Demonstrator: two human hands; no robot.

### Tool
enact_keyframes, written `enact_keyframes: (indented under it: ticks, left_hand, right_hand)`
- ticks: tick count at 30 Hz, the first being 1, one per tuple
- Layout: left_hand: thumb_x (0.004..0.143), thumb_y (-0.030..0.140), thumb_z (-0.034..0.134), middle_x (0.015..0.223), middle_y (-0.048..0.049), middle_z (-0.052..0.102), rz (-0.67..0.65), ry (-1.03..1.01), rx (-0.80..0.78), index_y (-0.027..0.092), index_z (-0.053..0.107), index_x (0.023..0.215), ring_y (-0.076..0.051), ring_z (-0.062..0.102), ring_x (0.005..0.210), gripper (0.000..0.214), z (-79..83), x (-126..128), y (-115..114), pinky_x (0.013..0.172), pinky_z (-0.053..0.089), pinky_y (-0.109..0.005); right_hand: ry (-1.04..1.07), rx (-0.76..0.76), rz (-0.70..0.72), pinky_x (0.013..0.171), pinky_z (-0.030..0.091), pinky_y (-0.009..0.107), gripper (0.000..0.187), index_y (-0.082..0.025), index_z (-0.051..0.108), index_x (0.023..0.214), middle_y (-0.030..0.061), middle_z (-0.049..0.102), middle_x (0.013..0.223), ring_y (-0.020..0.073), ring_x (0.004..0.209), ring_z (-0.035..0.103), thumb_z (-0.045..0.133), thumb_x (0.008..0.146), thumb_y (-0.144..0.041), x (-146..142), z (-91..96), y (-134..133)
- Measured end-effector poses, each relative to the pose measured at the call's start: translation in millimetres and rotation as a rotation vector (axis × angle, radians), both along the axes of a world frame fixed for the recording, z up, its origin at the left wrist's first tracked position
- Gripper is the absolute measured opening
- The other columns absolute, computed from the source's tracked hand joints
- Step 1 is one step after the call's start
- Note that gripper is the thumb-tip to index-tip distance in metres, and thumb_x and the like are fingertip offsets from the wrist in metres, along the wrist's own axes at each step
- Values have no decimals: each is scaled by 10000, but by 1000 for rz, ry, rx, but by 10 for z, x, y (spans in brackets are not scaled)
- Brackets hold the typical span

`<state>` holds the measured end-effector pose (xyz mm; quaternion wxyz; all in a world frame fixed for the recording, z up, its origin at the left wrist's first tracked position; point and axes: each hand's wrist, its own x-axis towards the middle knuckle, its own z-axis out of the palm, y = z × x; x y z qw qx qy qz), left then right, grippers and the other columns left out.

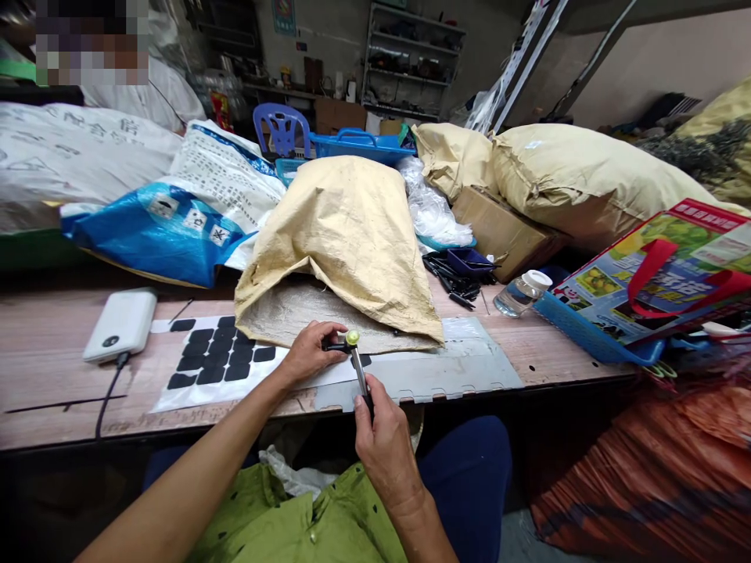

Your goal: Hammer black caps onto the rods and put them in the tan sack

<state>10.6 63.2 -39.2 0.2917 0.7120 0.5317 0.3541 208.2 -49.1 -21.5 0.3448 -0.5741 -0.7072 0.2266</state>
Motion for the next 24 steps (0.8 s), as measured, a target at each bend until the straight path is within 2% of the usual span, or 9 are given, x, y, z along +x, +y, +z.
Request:
enact_keyframes:
  ticks: [7,11,13,16,18,21,24]
  left_hand:
    - [710,173,809,890,22,672,1,-21,14,269,546,1393,-204,576,892,738,-23,3,-6,849,439,-330]
    - [716,167,781,900,24,657,13,-22,41,275,494,1435,-195,569,872,782,-44,-1,-8,835,440,-325]
    - [694,154,782,898,23,660,6,-27,42,264,513,1418,-196,570,873,780,-37,-4,-14,841,444,-327]
    - [680,135,768,894,15,677,-11,-44,18,247,584,1351,-202,578,877,705,-11,-17,-21,827,455,-325]
    - [725,161,742,920,-6,701,-12,-80,-10,233,657,1264,-212,593,905,551,6,-34,-21,826,467,-331]
    - [851,242,657,991,-39,742,-24,-156,-26,218,748,1099,-230,616,991,265,14,-65,-15,903,477,-359]
    - [909,284,589,1019,-45,751,-27,-217,-31,222,773,1064,-227,630,1006,249,-4,-92,-9,953,480,-367]
  right_hand:
    - [13,-2,6,936,561,323,421,-130,605,1336,145,727,1223,253,1081,713,490,999,-355,-107,56,-2]
    - [19,-63,68,896,562,299,396,-144,621,1317,123,744,1183,234,1037,721,480,998,-332,-175,76,4]
    - [32,-75,42,880,566,296,401,-144,628,1311,123,739,1194,234,1035,720,493,992,-346,-153,67,18]
    - [10,-20,-40,894,563,312,408,-142,630,1308,133,716,1231,246,1079,699,507,983,-355,-40,44,54]
    - [-75,30,-90,894,560,331,398,-153,624,1314,131,706,1215,255,1088,684,503,976,-326,57,26,86]
    - [-285,83,-154,811,563,344,396,-182,615,1323,110,695,1099,256,974,686,482,958,-254,162,-8,122]
    - [-431,129,-166,730,551,333,394,-205,625,1308,97,645,1018,237,858,666,490,939,-218,182,-47,129]
